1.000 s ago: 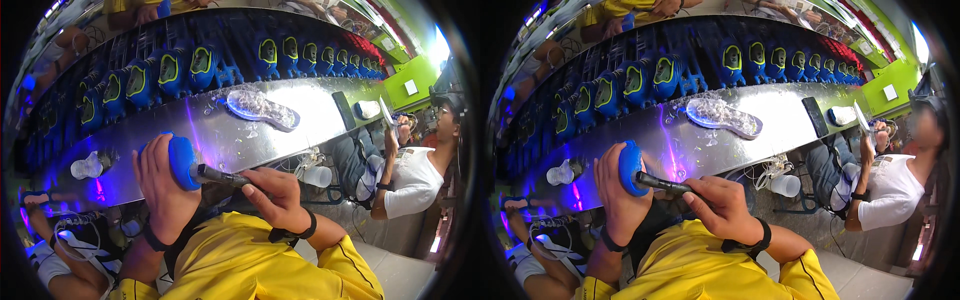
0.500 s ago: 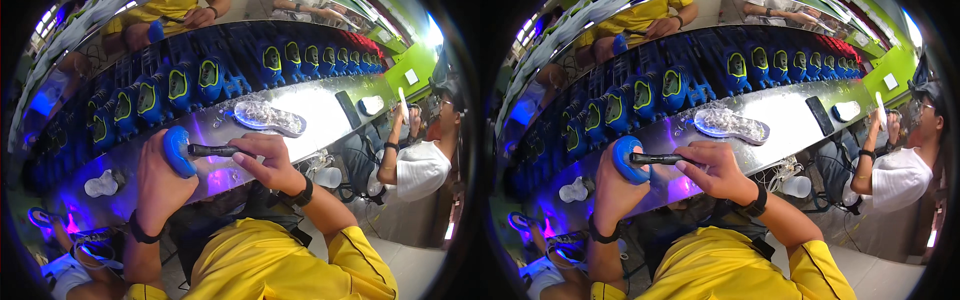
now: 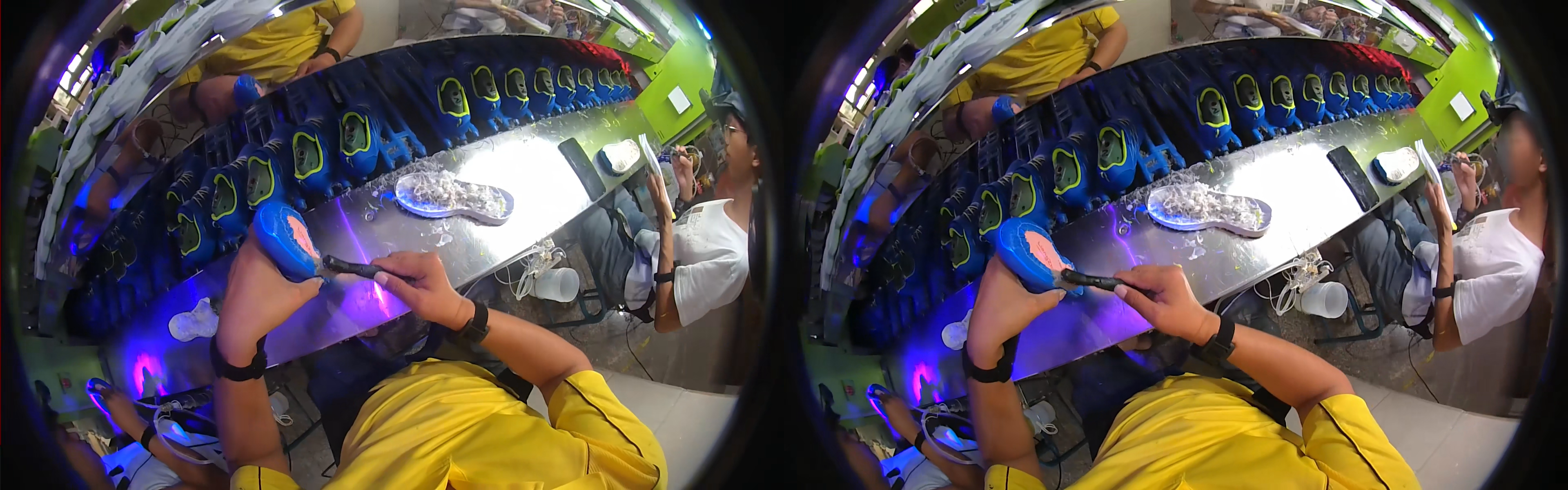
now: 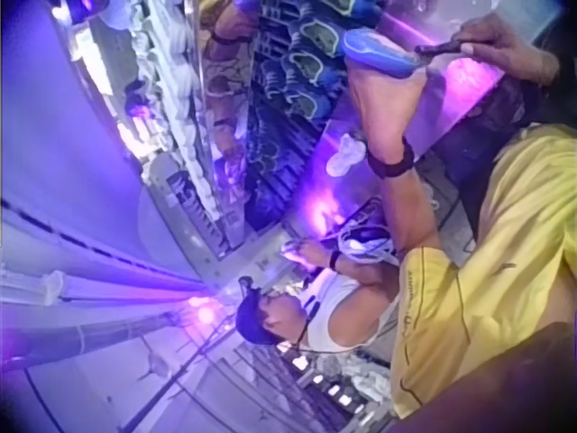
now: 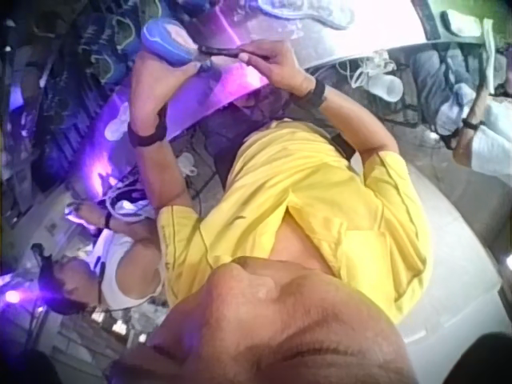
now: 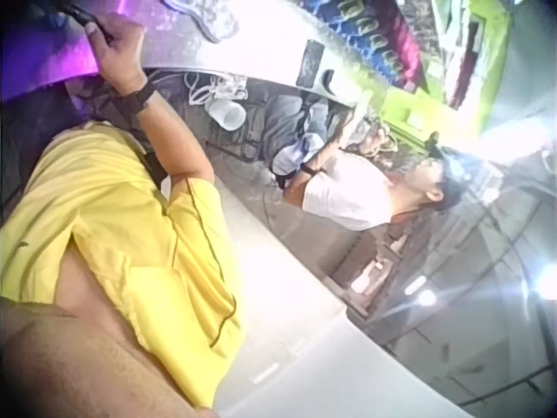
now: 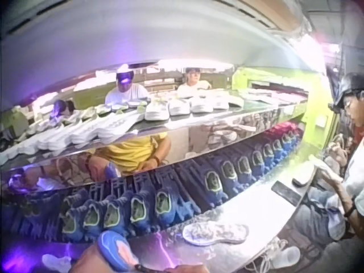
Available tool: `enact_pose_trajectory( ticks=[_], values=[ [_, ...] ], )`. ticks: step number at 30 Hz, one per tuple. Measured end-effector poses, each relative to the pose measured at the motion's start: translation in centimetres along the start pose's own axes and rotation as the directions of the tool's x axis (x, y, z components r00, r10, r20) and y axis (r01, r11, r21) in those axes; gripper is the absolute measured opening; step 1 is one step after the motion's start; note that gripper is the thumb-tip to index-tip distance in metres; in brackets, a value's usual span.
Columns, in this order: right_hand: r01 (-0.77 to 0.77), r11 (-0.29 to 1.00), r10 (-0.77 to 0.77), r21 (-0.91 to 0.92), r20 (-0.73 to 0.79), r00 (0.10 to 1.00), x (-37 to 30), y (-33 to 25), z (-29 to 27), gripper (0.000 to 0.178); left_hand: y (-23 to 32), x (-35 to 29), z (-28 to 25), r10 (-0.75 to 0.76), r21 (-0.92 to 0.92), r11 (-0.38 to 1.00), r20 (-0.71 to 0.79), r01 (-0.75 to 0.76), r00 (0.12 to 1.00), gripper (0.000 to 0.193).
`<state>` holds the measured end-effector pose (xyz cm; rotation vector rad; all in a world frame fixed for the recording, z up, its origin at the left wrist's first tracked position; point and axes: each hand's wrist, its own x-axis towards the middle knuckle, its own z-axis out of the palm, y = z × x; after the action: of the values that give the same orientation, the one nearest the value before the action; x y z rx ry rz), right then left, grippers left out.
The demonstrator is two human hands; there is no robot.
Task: The recorder is using a brush to apply adhesive to the bottom edges of blue shoe uppers on an assembly line.
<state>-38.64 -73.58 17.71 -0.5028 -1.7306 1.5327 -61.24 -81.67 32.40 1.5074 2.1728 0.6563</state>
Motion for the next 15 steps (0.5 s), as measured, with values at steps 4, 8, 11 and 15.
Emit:
enact_pose_trajectory(
  ticks=[4,8,11,15],
  values=[
    [-0.148,0.989,0.148,-0.019,0.008,0.989,-1.1,0.1,0.1,0.024,-2.2,-0.8,0.2,0.173,0.159,0.975,-0.101,-0.156,0.980,0.084],
    [-0.212,0.976,0.211,-0.041,-0.018,0.977,-1.8,-2.5,-0.9,0.028,-4.8,-1.9,0.5,0.089,-0.050,0.994,-0.156,-0.097,0.984,0.100],
    [-0.273,0.962,0.273,-0.011,0.044,0.961,-1.8,-4.3,-1.9,0.027,-6.9,-2.6,0.1,0.062,-0.271,0.956,-0.174,-0.108,0.983,0.109],
    [-0.255,0.966,0.256,-0.030,0.066,0.964,-1.3,-8.4,-3.6,0.025,-3.8,-5.1,1.9,-0.075,-0.681,0.731,-0.115,-0.023,0.991,0.108]
  ],
)
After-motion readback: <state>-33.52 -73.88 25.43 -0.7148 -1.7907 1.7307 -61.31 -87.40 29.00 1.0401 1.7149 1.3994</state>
